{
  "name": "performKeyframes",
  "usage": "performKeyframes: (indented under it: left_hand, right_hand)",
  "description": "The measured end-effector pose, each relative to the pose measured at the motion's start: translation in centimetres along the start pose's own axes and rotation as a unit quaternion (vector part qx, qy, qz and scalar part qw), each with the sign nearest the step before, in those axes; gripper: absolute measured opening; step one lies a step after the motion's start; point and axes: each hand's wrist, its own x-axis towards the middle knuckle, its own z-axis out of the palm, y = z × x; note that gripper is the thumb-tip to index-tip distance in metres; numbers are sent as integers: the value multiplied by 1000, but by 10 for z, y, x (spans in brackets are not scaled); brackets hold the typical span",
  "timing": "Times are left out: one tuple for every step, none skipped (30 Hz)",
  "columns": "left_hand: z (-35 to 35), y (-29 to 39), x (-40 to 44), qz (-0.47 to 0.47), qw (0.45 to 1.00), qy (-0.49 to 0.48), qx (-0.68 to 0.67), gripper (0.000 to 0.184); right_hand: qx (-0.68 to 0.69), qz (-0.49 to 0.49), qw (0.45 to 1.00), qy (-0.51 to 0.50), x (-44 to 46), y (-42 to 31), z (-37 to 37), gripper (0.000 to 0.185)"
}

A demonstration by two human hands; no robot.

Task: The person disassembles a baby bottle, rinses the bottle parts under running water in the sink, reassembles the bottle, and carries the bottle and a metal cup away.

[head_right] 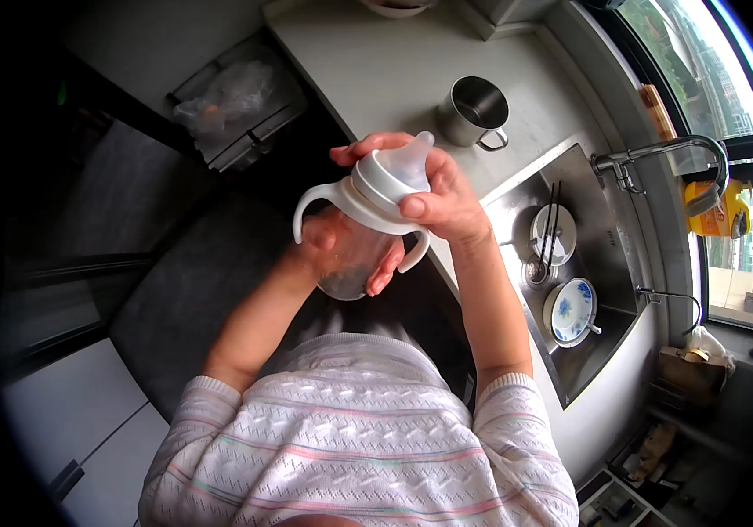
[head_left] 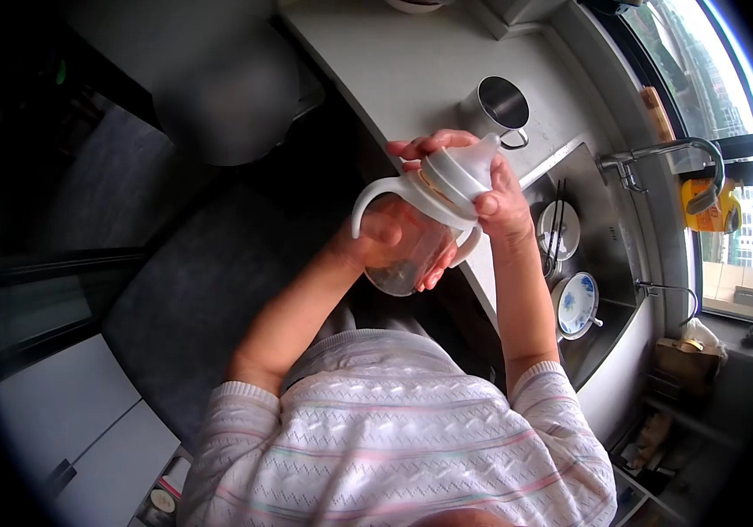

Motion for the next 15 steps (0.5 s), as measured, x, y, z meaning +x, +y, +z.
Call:
performKeyframes:
  left_hand:
    - [-1,-1,1,0,1000,7,6,72]
    - [0,-2,2,-1,1000,14,12,72]
    - [2,-3,3,-2,1000,22,18,71]
    - [5,-2,4,-9,999,36,25,72]
    - [7,1,5,-21,997,50,50,71]
    - [7,4,5,-32,995,63,75,70]
    - [7,6,5,-43,991,76,99,68]
    - [7,6,5,-47,986,95,128,65]
    - [7,7,4,-51,980,114,157,61]
    - [7,8,4,-55,972,133,187,58]
    - [6,10,2,-60,961,153,223,55]
    - [6,12,1,-66,948,173,260,51]
    - [7,14,1,-71,933,192,296,48]
    - [12,15,3,-68,920,215,321,45]
    - [11,14,3,-68,915,220,331,45]
  right_hand:
    - [-13,5,1000,7,-3,-3,0,70]
    - [-25,10,1000,13,-5,-7,2,69]
    - [-36,14,999,20,-8,-10,4,69]
    - [-65,22,997,21,-10,-13,3,68]
    - [-94,31,995,24,-12,-16,0,67]
    - [-124,40,991,27,-14,-18,-2,66]
    - [-139,46,988,40,-17,-18,-4,67]
    - [-154,52,985,52,-19,-18,-6,68]
    - [-169,57,982,64,-22,-17,-8,69]
    - [-169,62,981,78,-23,-16,-8,69]
    - [-170,67,979,91,-25,-15,-8,68]
    - [-170,71,977,105,-26,-14,-8,68]
    - [-174,75,976,111,-27,-14,-9,68]
    - [-178,79,974,117,-27,-14,-9,68]
    - [-181,83,972,122,-28,-13,-10,69]
